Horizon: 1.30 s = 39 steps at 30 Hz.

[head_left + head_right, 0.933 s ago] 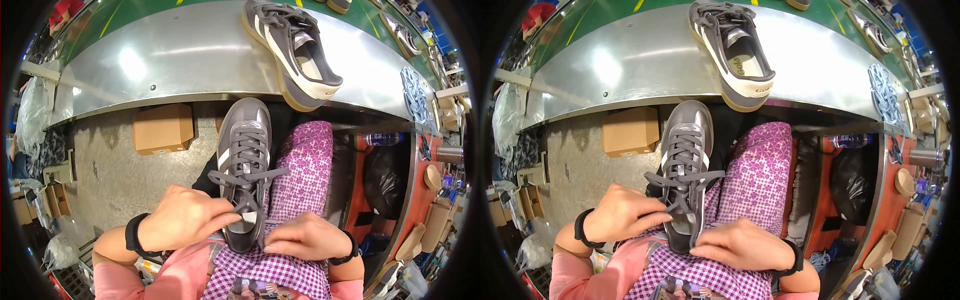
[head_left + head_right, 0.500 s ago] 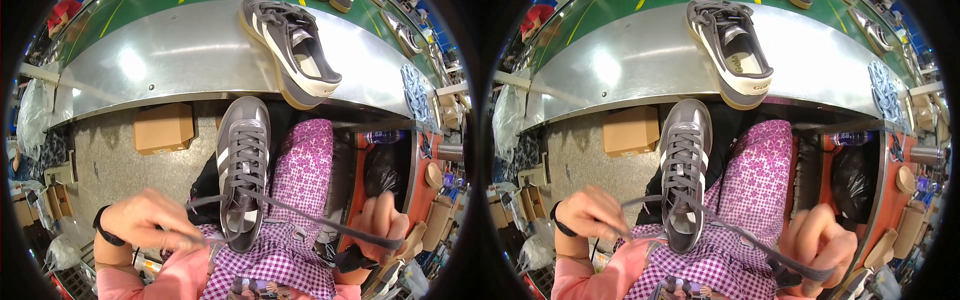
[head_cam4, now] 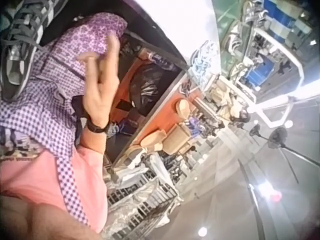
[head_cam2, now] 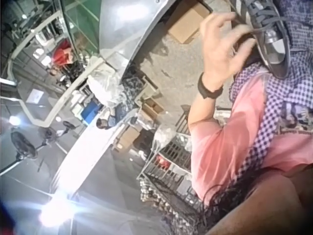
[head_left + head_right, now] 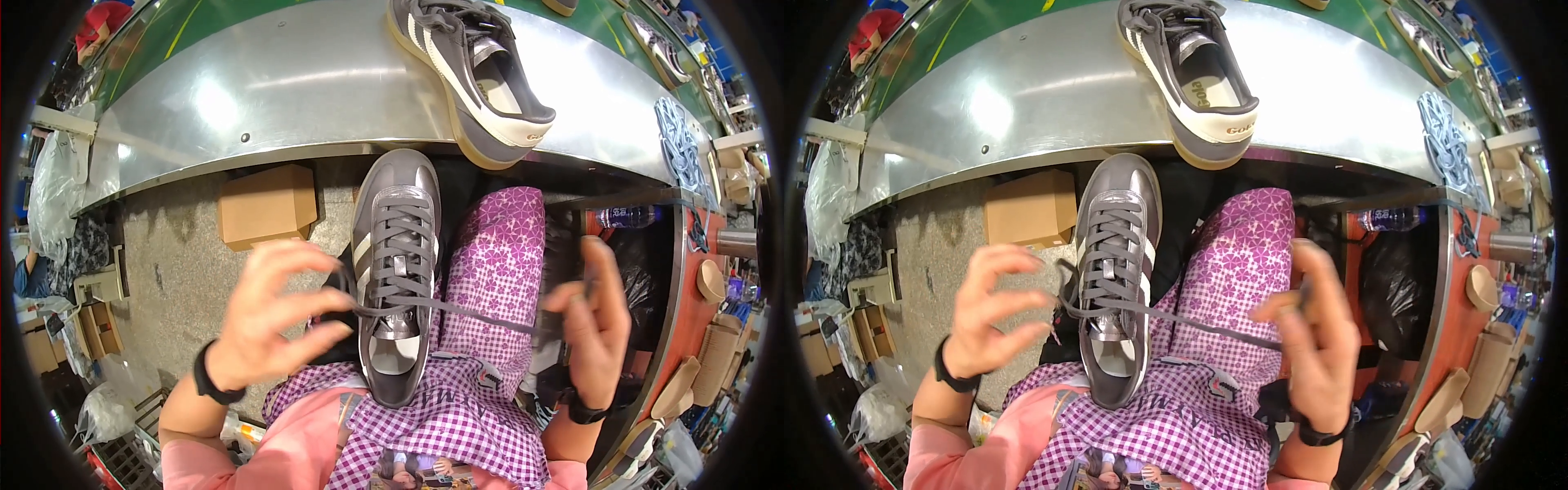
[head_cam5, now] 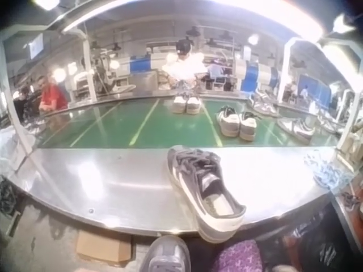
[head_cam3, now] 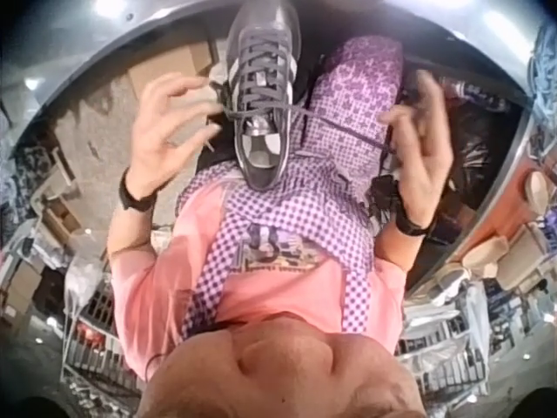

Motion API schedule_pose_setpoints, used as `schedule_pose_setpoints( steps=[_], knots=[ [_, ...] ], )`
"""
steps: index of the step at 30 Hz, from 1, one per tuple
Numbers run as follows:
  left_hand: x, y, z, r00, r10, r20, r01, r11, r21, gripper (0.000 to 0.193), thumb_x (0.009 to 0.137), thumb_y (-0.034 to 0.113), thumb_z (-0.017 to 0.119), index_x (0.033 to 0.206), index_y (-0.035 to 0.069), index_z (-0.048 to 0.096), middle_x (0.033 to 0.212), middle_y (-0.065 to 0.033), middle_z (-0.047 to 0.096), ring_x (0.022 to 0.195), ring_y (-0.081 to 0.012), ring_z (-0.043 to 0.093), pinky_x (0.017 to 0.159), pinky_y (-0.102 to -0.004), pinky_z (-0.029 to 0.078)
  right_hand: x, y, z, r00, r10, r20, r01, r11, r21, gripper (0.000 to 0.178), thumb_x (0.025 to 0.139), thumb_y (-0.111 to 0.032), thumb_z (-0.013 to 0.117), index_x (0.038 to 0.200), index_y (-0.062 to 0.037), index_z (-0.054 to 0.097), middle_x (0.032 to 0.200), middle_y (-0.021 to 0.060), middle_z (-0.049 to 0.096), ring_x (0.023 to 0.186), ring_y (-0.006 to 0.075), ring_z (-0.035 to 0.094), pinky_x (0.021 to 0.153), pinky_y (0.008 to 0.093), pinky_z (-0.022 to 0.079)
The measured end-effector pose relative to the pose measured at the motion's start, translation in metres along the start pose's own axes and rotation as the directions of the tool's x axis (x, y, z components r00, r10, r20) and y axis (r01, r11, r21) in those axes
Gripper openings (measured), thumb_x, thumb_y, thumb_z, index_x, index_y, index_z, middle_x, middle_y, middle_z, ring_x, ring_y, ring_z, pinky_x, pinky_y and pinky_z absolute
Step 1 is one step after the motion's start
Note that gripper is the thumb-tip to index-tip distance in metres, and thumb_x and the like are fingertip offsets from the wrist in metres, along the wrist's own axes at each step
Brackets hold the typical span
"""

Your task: The recorder is lacing gray and white athletic shoes on a factory production line.

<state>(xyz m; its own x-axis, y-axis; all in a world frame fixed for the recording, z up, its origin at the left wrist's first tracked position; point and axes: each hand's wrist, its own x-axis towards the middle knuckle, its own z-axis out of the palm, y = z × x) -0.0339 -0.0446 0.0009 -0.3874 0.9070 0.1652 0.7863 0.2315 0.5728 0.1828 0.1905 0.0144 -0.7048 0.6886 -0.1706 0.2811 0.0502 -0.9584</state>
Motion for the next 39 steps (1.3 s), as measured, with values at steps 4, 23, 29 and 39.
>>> schedule_pose_setpoints(
  steps=[4,23,29,39],
  knots=[
    [0.001,0.014,0.036,0.985,0.169,-0.017,-0.170,0.983,-0.062,0.027,0.062,0.011,0.080,0.088,0.010,0.073,0.112,-0.0104,0.061,0.108,-0.0327,0.053,0.092,-0.0419,0.045,0.003,-0.016,0.009,0.967,-0.055,0.249,0.097,0.983,-0.159,0.025,0.082,0.000,0.063,0.107,0.0048,0.066,0.077,0.0110,0.070,0.080,0.0139,0.068,0.068,0.0227,0.051],
    [0.013,0.034,0.052,0.998,0.057,0.003,-0.057,0.998,0.034,0.027,0.063,0.014,0.079,0.086,0.005,0.069,0.122,-0.0116,0.057,0.121,-0.0353,0.046,0.097,-0.0451,0.042,-0.001,0.018,0.049,0.907,-0.285,0.309,0.358,0.908,-0.215,0.014,0.081,-0.002,0.069,0.093,-0.0014,0.063,0.082,0.0103,0.066,0.065,0.0233,0.067,0.056,0.0305,0.051],
    [0.013,0.035,0.056,0.997,0.076,-0.030,-0.075,0.997,0.016,0.028,0.062,0.013,0.079,0.087,0.005,0.069,0.123,-0.0118,0.058,0.120,-0.0352,0.047,0.097,-0.0456,0.042,-0.002,0.025,0.065,0.879,-0.380,0.288,0.457,0.843,-0.283,0.014,0.078,0.003,0.068,0.091,-0.0002,0.065,0.087,0.0116,0.066,0.075,0.0263,0.066,0.063,0.0314,0.052],
    [0.011,0.034,0.058,0.999,0.042,-0.020,-0.043,0.998,-0.041,0.029,0.061,0.009,0.078,0.088,0.004,0.068,0.120,-0.0108,0.059,0.119,-0.0346,0.049,0.095,-0.0451,0.043,-0.013,0.020,0.070,0.897,-0.308,0.317,0.418,0.826,-0.378,0.023,0.075,0.000,0.071,0.098,-0.0014,0.067,0.091,0.0110,0.067,0.072,0.0246,0.066,0.062,0.0317,0.053]
  ],
)
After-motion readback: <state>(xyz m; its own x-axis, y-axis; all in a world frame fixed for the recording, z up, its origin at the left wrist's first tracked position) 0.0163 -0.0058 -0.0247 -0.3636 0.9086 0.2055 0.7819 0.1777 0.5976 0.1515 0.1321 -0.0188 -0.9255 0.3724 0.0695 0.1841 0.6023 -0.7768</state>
